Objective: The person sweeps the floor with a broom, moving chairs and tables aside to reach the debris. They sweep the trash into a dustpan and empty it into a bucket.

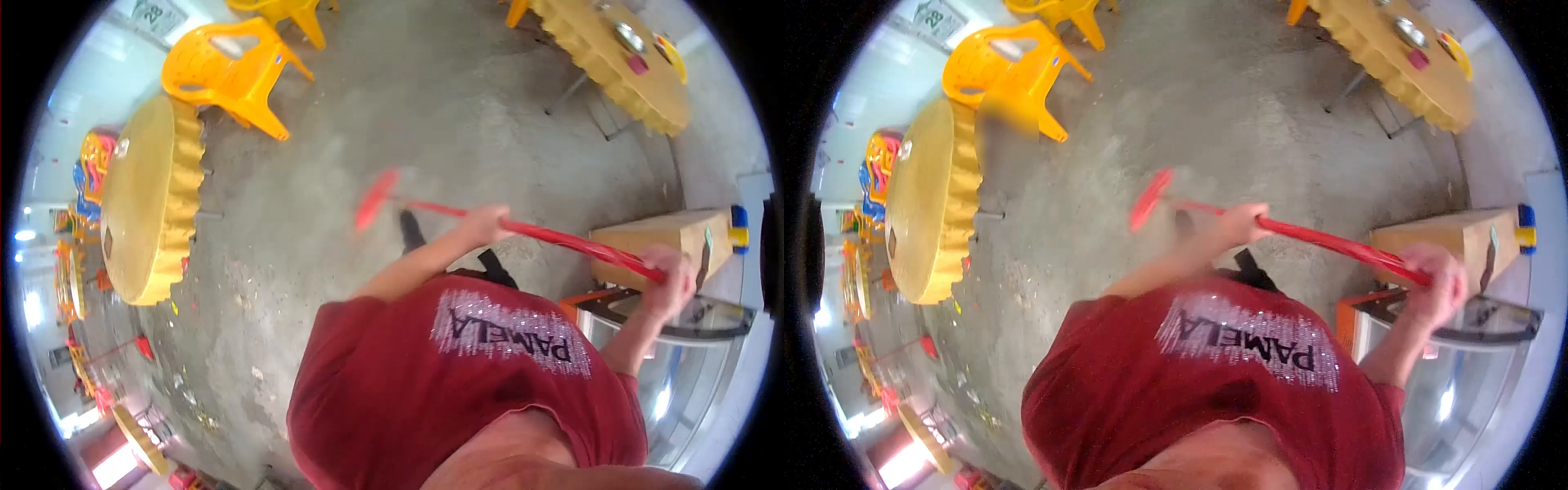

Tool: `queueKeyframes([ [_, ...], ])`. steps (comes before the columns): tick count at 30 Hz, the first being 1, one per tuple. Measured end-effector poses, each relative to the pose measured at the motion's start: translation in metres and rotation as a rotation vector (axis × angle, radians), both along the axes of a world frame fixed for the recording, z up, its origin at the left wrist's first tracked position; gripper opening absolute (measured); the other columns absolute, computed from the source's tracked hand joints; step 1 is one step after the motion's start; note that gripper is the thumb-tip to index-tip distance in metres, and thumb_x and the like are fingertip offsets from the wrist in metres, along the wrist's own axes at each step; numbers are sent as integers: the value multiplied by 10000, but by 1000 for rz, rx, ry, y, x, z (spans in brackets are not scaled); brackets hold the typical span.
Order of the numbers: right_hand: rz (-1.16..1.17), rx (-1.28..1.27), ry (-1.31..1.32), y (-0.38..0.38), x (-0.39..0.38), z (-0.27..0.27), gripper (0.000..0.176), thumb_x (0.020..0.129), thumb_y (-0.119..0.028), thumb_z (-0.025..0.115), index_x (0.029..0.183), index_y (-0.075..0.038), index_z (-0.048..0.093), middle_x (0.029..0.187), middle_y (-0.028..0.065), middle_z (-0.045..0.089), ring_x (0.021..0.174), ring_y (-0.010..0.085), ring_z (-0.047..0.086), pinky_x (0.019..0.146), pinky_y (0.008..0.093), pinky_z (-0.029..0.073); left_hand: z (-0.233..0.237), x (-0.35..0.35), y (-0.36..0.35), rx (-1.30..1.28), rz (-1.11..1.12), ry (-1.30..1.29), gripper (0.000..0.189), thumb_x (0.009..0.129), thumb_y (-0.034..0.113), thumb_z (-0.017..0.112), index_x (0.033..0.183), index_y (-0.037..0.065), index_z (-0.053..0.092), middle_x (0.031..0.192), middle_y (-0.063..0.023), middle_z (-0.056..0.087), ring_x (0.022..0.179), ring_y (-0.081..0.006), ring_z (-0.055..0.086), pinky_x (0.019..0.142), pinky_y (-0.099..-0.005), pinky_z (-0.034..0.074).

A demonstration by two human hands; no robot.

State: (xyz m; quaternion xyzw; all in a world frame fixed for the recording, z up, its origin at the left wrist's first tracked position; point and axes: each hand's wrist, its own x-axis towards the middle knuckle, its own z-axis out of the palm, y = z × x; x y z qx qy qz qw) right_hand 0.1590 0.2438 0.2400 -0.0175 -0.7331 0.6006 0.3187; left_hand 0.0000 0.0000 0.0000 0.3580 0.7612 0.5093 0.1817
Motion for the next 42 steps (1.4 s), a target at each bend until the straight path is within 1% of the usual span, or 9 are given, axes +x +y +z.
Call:
queueKeyframes([
  [2, -34, 130, -16, 2, 8, 25, 288, 961, -169, 480, 777, 40, 553, 747, 187, 638, 702, 276, 622, 676, 398, 516, 2, 5, 45, -22, 33, 28, 343, 748, 383, 714, 744, 65, 586, 765, -163, 627, 751, -361, 618, 639, -448, 470],
  [5, -230, 261, -163, -57, -123, -17, 298, 967, -154, 465, 733, 27, 505, 731, 195, 624, 706, 279, 616, 692, 396, 509, -43, -129, 28, -8, 55, -18, 237, 722, 239, 699, 712, 62, 541, 716, -162, 584, 723, -355, 590, 611, -443, 442],
  [14, 172, -78, -425, -134, -331, -83, 244, 983, -117, 461, 802, 22, 548, 837, 154, 677, 813, 235, 652, 801, 346, 504, -141, -260, -134, -349, 409, -134, 153, 738, 236, 639, 748, 85, 620, 758, -157, 639, 756, -363, 628, 664, -484, 487],
  [16, 192, -90, -390, -134, -361, -86, 262, 986, -146, 454, 817, 22, 562, 837, 170, 674, 824, 265, 653, 815, 388, 504, -118, -289, -151, -515, 377, 72, 153, 744, 238, 638, 771, 87, 628, 755, -161, 638, 763, -363, 629, 678, -489, 491],
  [20, 112, -66, -143, -90, -417, -16, 267, 942, -156, 447, 762, 23, 531, 731, 179, 604, 716, 308, 594, 737, 448, 502, -42, -342, -98, -156, 330, 87, 186, 743, 216, 660, 727, 61, 558, 743, -175, 600, 753, -376, 603, 651, -479, 462],
  [25, 503, 220, 85, -96, -495, 39, 270, 944, -164, 487, 719, -18, 454, 654, 146, 521, 626, 277, 532, 560, 401, 433, -25, -425, -33, -6, 213, 22, 214, 745, 244, 660, 744, 57, 557, 725, -183, 590, 742, -399, 597, 637, -479, 458],
  [33, 414, -199, -233, -61, -667, -47, 207, 967, -116, 443, 791, -9, 462, 722, 154, 565, 720, 290, 575, 749, 451, 480, -50, -538, -79, -349, 411, -92, 212, 780, 277, 638, 829, 71, 622, 836, -163, 647, 816, -376, 620, 722, -480, 485],
  [37, 325, -712, -292, -71, -754, -42, 188, 969, -148, 470, 802, -64, 454, 748, 98, 532, 737, 238, 529, 861, 442, 433, -57, -609, -73, -383, 668, 18, 226, 761, 288, 660, 775, 70, 602, 818, -161, 634, 812, -381, 605, 697, -495, 447],
  [42, 716, -754, -111, -43, -840, 3, 219, 959, -225, 510, 784, -110, 443, 650, 9, 461, 594, 181, 422, 804, 405, 430, -5, -689, -40, -128, 785, 98, 248, 742, 278, 689, 705, 70, 558, 749, -145, 595, 777, -379, 574, 655, -482, 395],
])
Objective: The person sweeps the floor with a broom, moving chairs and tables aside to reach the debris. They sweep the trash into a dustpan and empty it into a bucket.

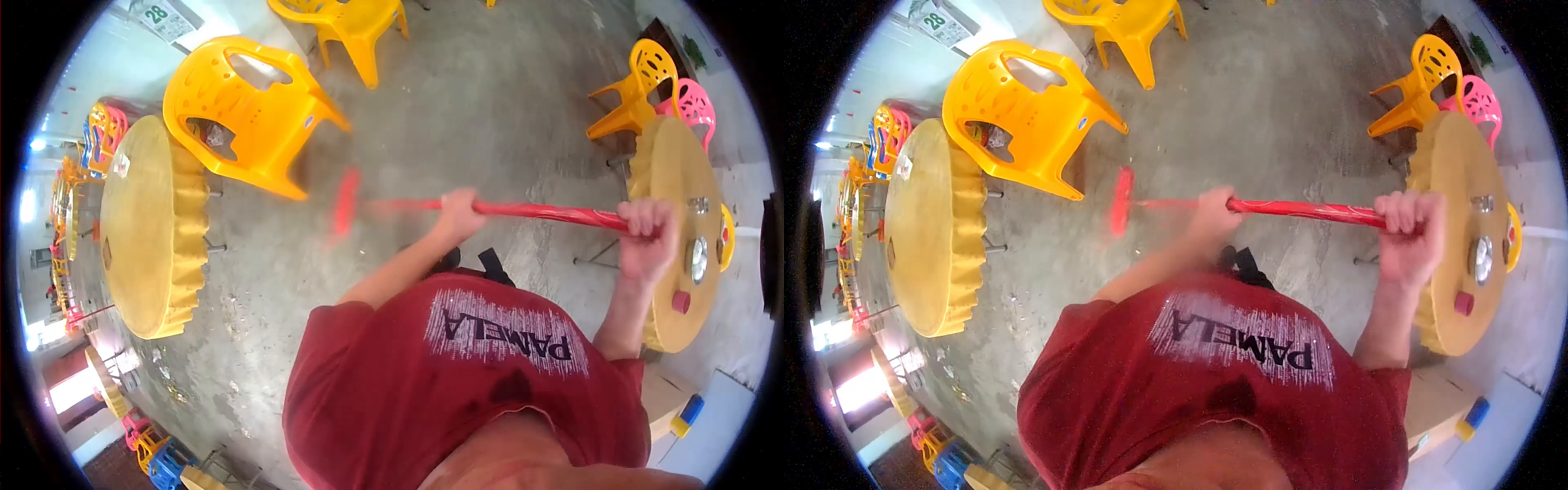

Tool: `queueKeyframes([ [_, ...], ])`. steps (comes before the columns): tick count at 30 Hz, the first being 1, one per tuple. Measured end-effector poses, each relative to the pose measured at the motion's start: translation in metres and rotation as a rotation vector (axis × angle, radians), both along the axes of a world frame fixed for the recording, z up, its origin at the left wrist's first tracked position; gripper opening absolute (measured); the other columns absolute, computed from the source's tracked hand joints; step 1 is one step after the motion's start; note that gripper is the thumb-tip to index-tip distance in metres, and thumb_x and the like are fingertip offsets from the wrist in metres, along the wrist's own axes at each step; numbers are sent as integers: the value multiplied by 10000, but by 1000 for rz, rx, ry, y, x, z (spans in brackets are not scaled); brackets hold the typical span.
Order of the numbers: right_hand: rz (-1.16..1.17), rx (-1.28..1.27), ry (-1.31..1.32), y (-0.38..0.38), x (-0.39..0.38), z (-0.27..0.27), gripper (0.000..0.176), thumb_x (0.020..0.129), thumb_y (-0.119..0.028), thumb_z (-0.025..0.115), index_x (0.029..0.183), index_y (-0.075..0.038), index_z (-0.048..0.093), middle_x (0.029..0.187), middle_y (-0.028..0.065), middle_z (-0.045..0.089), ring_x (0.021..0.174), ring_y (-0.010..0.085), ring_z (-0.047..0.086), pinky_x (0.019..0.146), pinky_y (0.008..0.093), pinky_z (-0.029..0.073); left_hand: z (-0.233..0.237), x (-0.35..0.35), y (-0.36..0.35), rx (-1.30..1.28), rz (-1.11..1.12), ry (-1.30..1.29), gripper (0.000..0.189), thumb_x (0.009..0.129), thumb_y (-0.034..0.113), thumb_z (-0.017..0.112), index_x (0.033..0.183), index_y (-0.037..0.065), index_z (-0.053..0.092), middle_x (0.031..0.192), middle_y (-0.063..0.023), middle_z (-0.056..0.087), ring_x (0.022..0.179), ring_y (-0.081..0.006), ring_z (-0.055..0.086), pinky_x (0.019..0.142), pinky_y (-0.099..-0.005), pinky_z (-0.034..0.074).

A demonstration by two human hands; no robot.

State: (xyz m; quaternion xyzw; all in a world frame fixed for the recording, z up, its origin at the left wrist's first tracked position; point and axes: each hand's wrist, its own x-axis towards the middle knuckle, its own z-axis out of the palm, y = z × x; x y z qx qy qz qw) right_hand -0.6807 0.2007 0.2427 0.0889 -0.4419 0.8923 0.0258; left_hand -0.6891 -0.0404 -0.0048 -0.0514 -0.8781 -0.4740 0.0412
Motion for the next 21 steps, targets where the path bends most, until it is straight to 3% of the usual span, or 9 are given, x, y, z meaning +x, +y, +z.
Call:
queueKeyframes([
  [2, 169, 118, 205, -14, -26, 27, 263, 936, -275, 551, 761, -118, 434, 607, -17, 425, 542, 175, 384, 730, 388, 436, 2, -45, 5, 121, -10, 115, 290, 731, 299, 710, 684, 68, 540, 722, -138, 579, 760, -375, 566, 649, -480, 388],
  [6, 364, 519, 573, -68, -72, 44, 378, 855, -306, 654, 667, -111, 392, 548, -4, 358, 484, 207, 352, 562, 366, 395, 9, -141, -5, 55, -13, 312, 298, 698, 291, 763, 711, 72, 561, 739, -131, 586, 712, -361, 561, 618, -462, 410],
  [9, 340, 814, 743, -131, -132, 23, 391, 795, -201, 697, 612, -74, 375, 570, 66, 373, 516, 257, 406, 525, 366, 369, -14, -228, -31, 169, 47, 351, 273, 690, 260, 784, 729, 79, 583, 722, -132, 587, 681, -346, 564, 604, -436, 437],
  [11, 527, 1020, 789, -171, -184, -9, 337, 782, -172, 714, 642, -63, 427, 607, 63, 410, 546, 281, 433, 503, 379, 340, -53, -285, -53, 339, 94, 369, 246, 691, 230, 789, 718, 83, 593, 702, -134, 584, 666, -335, 568, 600, -418, 455],
  [14, 666, 1059, 850, -235, -236, -58, 370, 763, -177, 748, 644, -69, 415, 618, 69, 408, 568, 285, 429, 502, 386, 335, -117, -329, -108, 326, 2, 231, 214, 755, 113, 742, 858, 43, 568, 771, -95, 563, 747, -231, 604, 692, -344, 492],
  [16, 762, 1004, 785, -268, -254, -69, 388, 757, -198, 759, 645, -75, 409, 612, 67, 400, 568, 284, 422, 502, 391, 334, -145, -332, -139, 434, -53, 165, 206, 765, 89, 722, 884, 40, 562, 818, -92, 546, 789, -225, 608, 706, -333, 497],
  [17, 814, 940, 815, -272, -260, -59, 382, 766, -198, 756, 644, -77, 414, 613, 66, 407, 568, 283, 432, 502, 391, 341, -147, -322, -149, 360, -63, 156, 195, 771, 72, 705, 895, 43, 558, 841, -95, 537, 817, -225, 610, 723, -333, 499],
  [19, 905, 815, 872, -268, -272, -12, 372, 783, -197, 749, 643, -82, 424, 613, 65, 421, 567, 281, 452, 502, 390, 353, -81, -282, -169, 87, -65, 174, 173, 784, 36, 663, 915, 51, 552, 885, -106, 517, 881, -229, 614, 765, -340, 503],
  [21, 973, 603, 797, -258, -283, 17, 377, 789, -212, 755, 635, -80, 436, 582, 59, 451, 512, 264, 476, 486, 380, 384, -73, -255, -167, 143, -13, 146, 230, 774, 213, 699, 718, 63, 534, 741, -142, 550, 725, -333, 576, 640, -426, 455],
])
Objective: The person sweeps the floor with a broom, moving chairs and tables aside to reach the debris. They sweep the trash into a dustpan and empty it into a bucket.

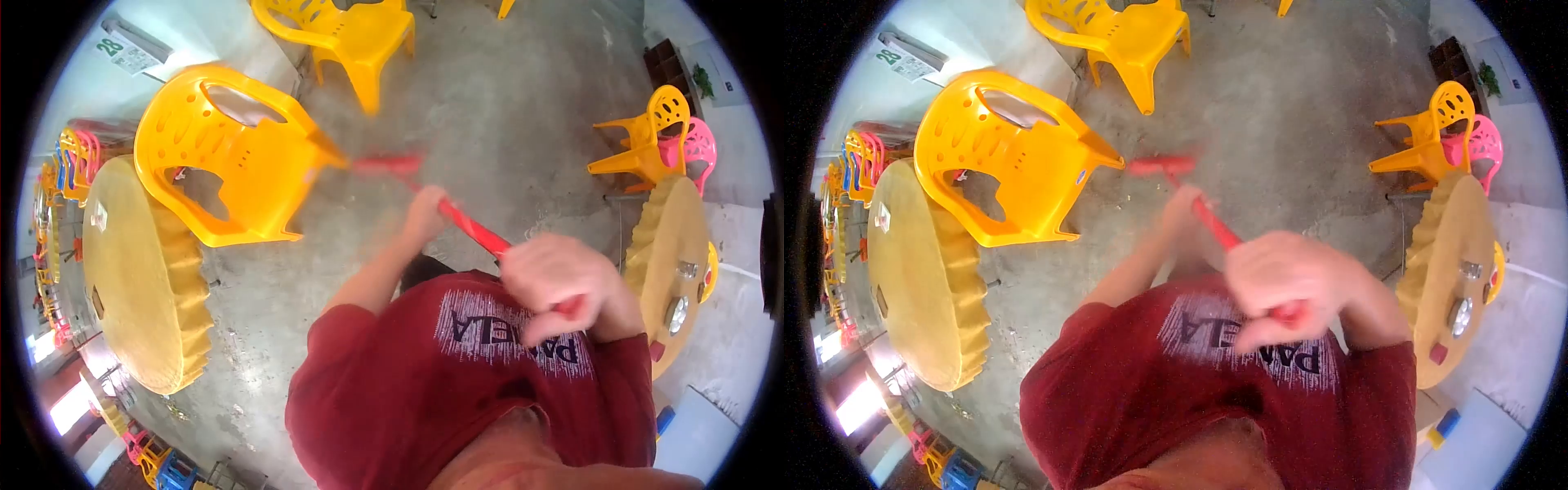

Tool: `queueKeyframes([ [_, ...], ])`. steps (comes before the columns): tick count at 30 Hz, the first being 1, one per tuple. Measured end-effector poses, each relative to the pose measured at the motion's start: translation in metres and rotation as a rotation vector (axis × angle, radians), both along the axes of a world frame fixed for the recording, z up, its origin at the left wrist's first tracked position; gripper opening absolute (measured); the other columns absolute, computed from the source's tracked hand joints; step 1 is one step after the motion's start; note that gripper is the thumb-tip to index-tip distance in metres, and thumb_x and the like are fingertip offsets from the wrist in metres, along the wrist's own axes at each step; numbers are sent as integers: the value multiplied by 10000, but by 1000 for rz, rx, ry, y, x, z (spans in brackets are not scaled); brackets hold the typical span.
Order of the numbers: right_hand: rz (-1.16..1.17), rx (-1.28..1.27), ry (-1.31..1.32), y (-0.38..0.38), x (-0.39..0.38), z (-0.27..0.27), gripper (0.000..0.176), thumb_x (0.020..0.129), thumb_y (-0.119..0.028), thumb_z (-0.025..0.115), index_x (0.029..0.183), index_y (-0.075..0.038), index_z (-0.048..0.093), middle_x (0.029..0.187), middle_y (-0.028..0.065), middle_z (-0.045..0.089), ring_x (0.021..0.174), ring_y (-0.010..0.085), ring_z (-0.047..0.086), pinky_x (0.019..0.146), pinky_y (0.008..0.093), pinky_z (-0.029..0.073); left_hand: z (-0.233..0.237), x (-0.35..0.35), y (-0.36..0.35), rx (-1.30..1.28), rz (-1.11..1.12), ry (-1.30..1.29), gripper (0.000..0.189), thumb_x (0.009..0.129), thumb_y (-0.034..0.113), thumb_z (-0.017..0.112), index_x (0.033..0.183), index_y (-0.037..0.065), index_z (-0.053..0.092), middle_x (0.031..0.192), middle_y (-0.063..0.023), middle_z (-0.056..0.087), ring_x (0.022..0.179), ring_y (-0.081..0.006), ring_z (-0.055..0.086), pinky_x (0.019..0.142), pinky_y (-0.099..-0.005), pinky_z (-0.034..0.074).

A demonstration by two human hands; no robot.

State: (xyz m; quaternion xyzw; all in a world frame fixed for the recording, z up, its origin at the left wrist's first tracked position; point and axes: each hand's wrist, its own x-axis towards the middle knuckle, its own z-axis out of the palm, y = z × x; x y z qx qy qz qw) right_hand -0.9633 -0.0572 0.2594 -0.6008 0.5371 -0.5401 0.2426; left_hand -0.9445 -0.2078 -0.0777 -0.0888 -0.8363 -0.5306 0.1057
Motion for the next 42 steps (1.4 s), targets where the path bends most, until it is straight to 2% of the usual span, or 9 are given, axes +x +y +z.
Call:
queueKeyframes([
  [5, -336, -192, -591, 33, -35, 29, 299, 799, -126, 666, 606, -54, 450, 537, 56, 500, 446, 212, 475, 473, 340, 431, 67, 13, -6, -308, -53, -51, 363, 812, 364, 663, 659, 72, 512, 703, -142, 565, 681, -369, 571, 585, -465, 437],
  [7, -198, -202, -529, 49, -62, 33, 327, 838, -154, 649, 613, -82, 423, 540, 30, 510, 429, 175, 487, 467, 343, 463, 102, 0, 1, -252, -69, -160, 359, 808, 361, 666, 660, 74, 509, 684, -142, 557, 670, -374, 566, 578, -464, 436],
  [10, -367, -276, -347, 54, -64, 54, 365, 869, -224, 658, 630, -106, 410, 553, 6, 520, 443, 153, 519, 467, 322, 493, 131, -38, 13, -63, -193, -209, 319, 794, 310, 667, 661, 70, 506, 668, -143, 549, 666, -380, 564, 576, -466, 437],
  [16, -388, -321, -113, 75, -125, 78, 347, 920, -277, 588, 670, -126, 400, 529, -21, 505, 442, 123, 520, 466, 294, 480, 130, -144, 44, 151, -113, 74, 212, 725, 201, 674, 680, 62, 520, 683, -144, 568, 690, -396, 566, 594, -483, 436],
  [21, -562, -423, -263, 91, -196, 43, 307, 976, -276, 449, 715, -131, 377, 555, -10, 413, 474, 138, 421, 541, 326, 414, 117, -227, 33, -58, 230, 180, 201, 698, 197, 696, 646, 64, 554, 679, -156, 587, 688, -390, 576, 615, -476, 448],
  [23, -590, -419, -284, 90, -225, 30, 283, 982, -275, 450, 750, -126, 386, 582, -2, 407, 504, 148, 413, 564, 343, 403, 105, -261, 23, -82, 318, 242, 413, 751, 276, 750, 564, 44, 463, 561, -146, 501, 567, -380, 519, 543, -464, 401],
  [33, -486, -364, -109, 88, -315, 64, 307, 962, -310, 490, 725, -153, 374, 564, -34, 375, 496, 113, 375, 558, 308, 352, 131, -376, 36, -129, 301, 370, 361, 799, 303, 658, 543, 100, 504, 588, -103, 561, 603, -336, 564, 583, -441, 412],
  [38, -471, -305, -192, 44, -336, 61, 298, 961, -276, 490, 727, -148, 360, 556, -30, 376, 498, 119, 390, 576, 308, 356, 122, -372, -7, -211, 94, 14, 295, 770, 329, 668, 605, 102, 576, 653, -111, 612, 675, -339, 606, 635, -448, 459],
  [42, -677, -325, -241, -11, -351, 50, 269, 965, -222, 484, 741, -120, 376, 636, 16, 386, 561, 152, 397, 584, 328, 356, 109, -375, -62, -227, -99, -167, 244, 718, 342, 694, 675, 112, 623, 713, -114, 641, 720, -338, 623, 663, -431, 491],
])
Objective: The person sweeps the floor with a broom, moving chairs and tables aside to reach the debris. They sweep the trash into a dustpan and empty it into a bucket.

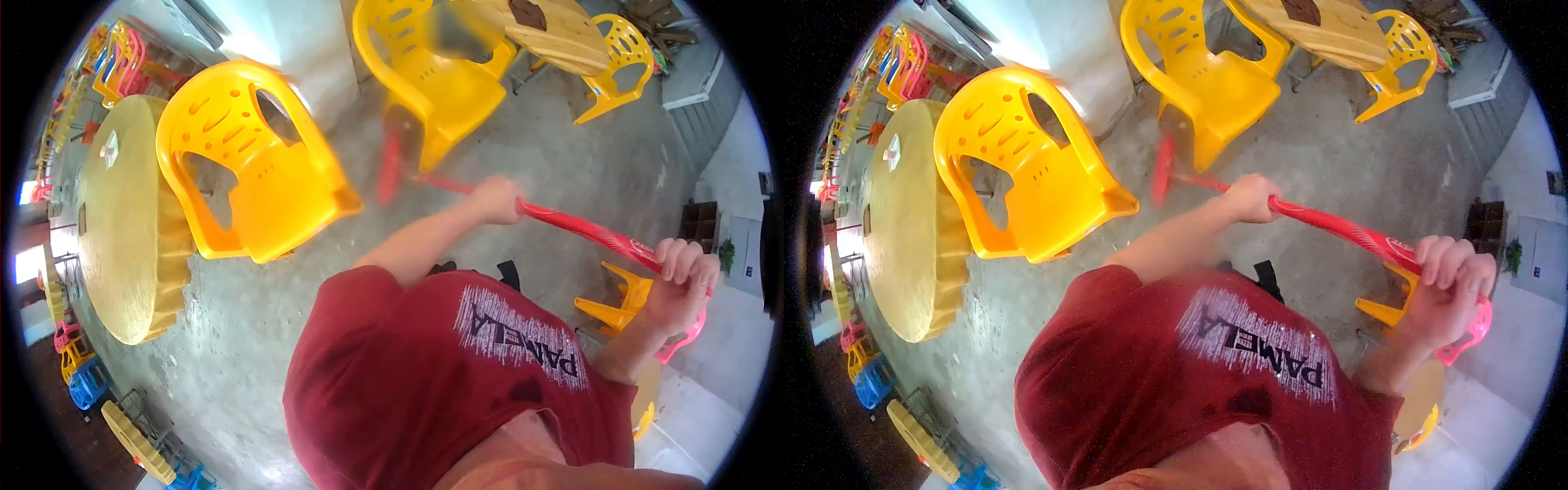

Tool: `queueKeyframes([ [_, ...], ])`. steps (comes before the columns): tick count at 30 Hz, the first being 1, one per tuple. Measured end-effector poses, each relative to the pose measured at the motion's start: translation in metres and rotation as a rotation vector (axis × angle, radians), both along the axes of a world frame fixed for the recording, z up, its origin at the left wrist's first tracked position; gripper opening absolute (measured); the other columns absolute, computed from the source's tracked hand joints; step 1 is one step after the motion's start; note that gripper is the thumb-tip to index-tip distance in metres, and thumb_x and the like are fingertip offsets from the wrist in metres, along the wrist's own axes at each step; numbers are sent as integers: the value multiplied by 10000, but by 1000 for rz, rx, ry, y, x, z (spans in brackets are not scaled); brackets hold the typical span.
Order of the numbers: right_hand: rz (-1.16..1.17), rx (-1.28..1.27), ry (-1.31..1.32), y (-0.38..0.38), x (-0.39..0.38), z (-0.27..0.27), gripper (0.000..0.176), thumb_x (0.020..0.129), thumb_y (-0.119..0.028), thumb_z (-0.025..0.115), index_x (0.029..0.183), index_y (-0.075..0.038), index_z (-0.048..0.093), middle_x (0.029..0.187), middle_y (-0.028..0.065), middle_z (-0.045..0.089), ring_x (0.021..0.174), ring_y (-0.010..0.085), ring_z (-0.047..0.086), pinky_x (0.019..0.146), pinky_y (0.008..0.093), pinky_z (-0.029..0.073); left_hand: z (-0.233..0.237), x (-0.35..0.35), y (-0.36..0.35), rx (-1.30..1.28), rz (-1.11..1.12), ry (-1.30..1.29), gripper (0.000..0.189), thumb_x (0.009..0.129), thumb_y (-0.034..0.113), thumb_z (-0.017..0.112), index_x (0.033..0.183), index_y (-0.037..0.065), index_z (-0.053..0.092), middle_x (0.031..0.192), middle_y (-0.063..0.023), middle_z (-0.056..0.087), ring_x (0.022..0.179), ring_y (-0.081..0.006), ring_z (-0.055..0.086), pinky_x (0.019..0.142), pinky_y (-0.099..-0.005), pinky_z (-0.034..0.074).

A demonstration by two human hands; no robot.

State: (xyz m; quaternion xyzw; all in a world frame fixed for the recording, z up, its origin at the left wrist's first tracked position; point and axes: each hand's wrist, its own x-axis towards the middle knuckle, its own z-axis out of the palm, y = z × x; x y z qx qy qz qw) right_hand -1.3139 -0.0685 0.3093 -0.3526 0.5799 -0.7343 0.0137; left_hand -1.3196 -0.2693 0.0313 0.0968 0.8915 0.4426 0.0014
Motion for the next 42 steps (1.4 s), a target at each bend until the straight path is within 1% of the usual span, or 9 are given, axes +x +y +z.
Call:
queueKeyframes([
  [6, -56, 45, 151, -66, 12, -22, 303, 973, -305, 494, 772, -99, 401, 643, 44, 397, 581, 175, 422, 562, 353, 377, -17, -13, -64, 208, 63, -26, 238, 673, 308, 747, 720, 105, 631, 718, -102, 635, 720, -311, 626, 647, -405, 495],
  [11, -226, 178, 204, -113, 24, -76, 190, 938, -154, 535, 810, -32, 466, 823, 121, 531, 773, 270, 574, 753, 457, 500, -55, -36, -88, 250, 528, 536, 241, 726, 213, 745, 648, 59, 577, 672, -137, 596, 675, -344, 585, 613, -431, 470],
  [15, -109, 528, 308, -117, 26, -98, 27, 878, 28, 522, 888, 19, 499, 881, 171, 601, 874, 326, 622, 849, 495, 506, -120, -38, -110, 48, 271, 284, 225, 747, 220, 722, 653, 73, 581, 673, -131, 600, 668, -349, 583, 615, -455, 465],
  [24, -406, 340, 7, -52, 4, -29, 338, 989, -258, 418, 756, -16, 455, 724, 177, 563, 679, 331, 578, 724, 500, 508, -18, 21, -79, -82, -74, -142, 190, 757, 287, 663, 706, 107, 636, 733, -136, 647, 740, -344, 632, 669, -451, 500],
  [27, -364, 184, -48, -32, 1, -14, 363, 992, -287, 389, 758, -20, 459, 701, 158, 539, 645, 309, 557, 691, 476, 501, -4, 24, -64, -29, 13, -64, 242, 784, 301, 659, 671, 91, 614, 718, -144, 634, 721, -357, 619, 654, -458, 488],
  [31, 31, 349, 184, -59, 4, -8, 341, 981, -265, 411, 733, -34, 452, 674, 138, 523, 630, 292, 551, 669, 472, 500, -22, 21, -58, 170, 221, 191, 370, 811, 357, 660, 605, 69, 554, 677, -154, 601, 677, -380, 591, 615, -474, 461],
  [35, 81, 373, 167, -109, 15, -13, 307, 955, -208, 477, 702, -38, 439, 657, 133, 529, 603, 272, 547, 630, 456, 499, -53, 32, -51, 230, 278, 265, 431, 804, 366, 688, 565, 64, 495, 632, -152, 564, 643, -385, 565, 596, -482, 440],
  [38, 45, 277, 105, -90, 8, -4, 308, 938, -230, 500, 699, -51, 421, 629, 122, 527, 570, 250, 544, 599, 429, 496, -16, 52, -52, 189, 214, 93, 404, 779, 331, 723, 584, 69, 486, 619, -143, 547, 641, -382, 550, 592, -475, 431],
  [42, 394, 268, 265, -68, -7, 27, 275, 916, -272, 498, 714, -93, 442, 621, 71, 544, 544, 224, 555, 532, 389, 494, -13, 53, -14, 379, 365, 291, 311, 769, 256, 707, 635, 58, 508, 650, -157, 563, 673, -379, 568, 602, -478, 435],
])
